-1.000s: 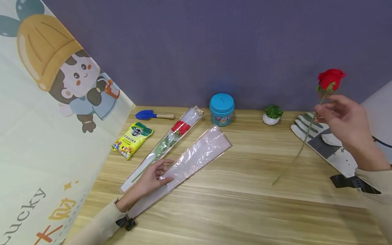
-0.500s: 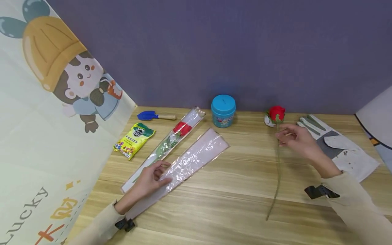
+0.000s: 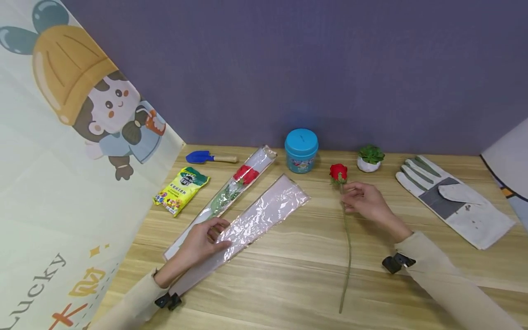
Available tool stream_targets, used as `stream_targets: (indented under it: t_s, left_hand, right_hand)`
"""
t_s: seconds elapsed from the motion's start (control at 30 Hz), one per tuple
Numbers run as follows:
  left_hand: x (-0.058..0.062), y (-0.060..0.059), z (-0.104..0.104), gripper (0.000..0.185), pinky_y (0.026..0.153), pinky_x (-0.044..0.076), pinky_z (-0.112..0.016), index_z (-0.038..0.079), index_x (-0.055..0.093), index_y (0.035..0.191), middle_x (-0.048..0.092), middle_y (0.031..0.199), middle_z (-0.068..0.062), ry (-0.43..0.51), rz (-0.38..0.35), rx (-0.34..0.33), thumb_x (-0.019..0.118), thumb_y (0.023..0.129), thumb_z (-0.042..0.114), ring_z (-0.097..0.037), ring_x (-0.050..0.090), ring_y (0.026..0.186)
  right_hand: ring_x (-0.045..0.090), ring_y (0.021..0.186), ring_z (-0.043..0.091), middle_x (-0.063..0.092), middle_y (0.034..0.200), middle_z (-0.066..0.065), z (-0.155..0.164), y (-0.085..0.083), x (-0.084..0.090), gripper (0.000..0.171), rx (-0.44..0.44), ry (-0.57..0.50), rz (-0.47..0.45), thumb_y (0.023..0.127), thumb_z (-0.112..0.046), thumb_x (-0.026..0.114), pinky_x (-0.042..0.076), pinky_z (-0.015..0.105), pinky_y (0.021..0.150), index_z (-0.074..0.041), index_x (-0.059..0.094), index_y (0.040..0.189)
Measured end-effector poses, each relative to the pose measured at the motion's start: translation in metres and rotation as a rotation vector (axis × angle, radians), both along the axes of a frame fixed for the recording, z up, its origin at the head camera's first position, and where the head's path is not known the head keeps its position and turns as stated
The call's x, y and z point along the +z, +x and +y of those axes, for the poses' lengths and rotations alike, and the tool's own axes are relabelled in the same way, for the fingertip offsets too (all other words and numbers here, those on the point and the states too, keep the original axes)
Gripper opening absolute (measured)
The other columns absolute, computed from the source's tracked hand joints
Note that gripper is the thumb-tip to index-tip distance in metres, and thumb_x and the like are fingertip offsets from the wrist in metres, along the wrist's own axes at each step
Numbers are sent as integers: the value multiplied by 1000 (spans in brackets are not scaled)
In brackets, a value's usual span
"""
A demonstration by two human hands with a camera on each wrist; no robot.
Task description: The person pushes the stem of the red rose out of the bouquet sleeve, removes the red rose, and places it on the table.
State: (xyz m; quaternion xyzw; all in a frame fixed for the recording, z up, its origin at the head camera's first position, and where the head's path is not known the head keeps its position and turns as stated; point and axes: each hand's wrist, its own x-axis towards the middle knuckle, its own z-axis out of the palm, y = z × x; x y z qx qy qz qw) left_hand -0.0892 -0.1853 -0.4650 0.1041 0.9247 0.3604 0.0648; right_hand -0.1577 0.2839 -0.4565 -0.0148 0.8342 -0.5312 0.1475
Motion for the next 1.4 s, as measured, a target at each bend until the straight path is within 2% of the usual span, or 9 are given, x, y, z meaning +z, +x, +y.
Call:
stream_targets:
  t_s: [0.2,0.6,0.8,1.0,1.1,1.23,1.4]
  left_hand:
    - [3,1,-1,47,69,59,-24,10,72,117,75,100,-7,3,12,-10,93,75,13,-13,67,77]
    - [2,1,-7,45,69,60,-23,8,72,115,77,99,-8,39,-17,-11,93,76,15,-14,70,77]
    - [7,-2,-15,44,68,60,-21,4,70,117,76,99,-11,109,-34,-3,90,78,7,-12,68,76]
    - [12,-12,-27,48,68,63,-23,-4,67,122,75,99,-21,219,49,-33,87,79,0,-14,70,75]
    - [15,-20,-33,48,71,64,-24,-4,66,124,74,104,-24,258,63,3,86,80,0,-20,72,81]
    - [18,-29,-42,51,84,65,-38,-2,65,129,72,114,-24,297,50,50,86,82,2,-32,72,95]
    - [18,-39,-52,58,98,59,-58,-2,62,134,69,126,-26,285,53,49,86,82,4,-43,68,111]
  right_hand:
    - [72,84,5,66,120,28,-17,-1,-6,52,-13,-14,-40,103,-13,64,66,28,78,14,45,144]
    - [72,80,7,71,112,23,-27,-1,-12,50,-13,28,-49,104,-17,65,66,26,75,13,50,141]
    - [72,80,10,72,114,24,-24,0,-1,44,-21,63,-31,107,-18,59,66,29,73,9,54,140]
    - [74,82,18,70,117,28,-29,0,21,44,4,112,53,108,-24,57,66,33,72,4,56,141]
    - [74,85,19,71,115,27,-38,-2,30,45,21,94,60,106,-27,61,66,33,74,3,57,140]
    - [74,89,17,69,120,29,-59,-4,38,43,61,29,69,105,-22,63,66,34,77,5,58,138]
    - [75,89,15,66,121,34,-90,-10,43,42,127,-69,79,103,-10,64,67,36,78,11,56,138]
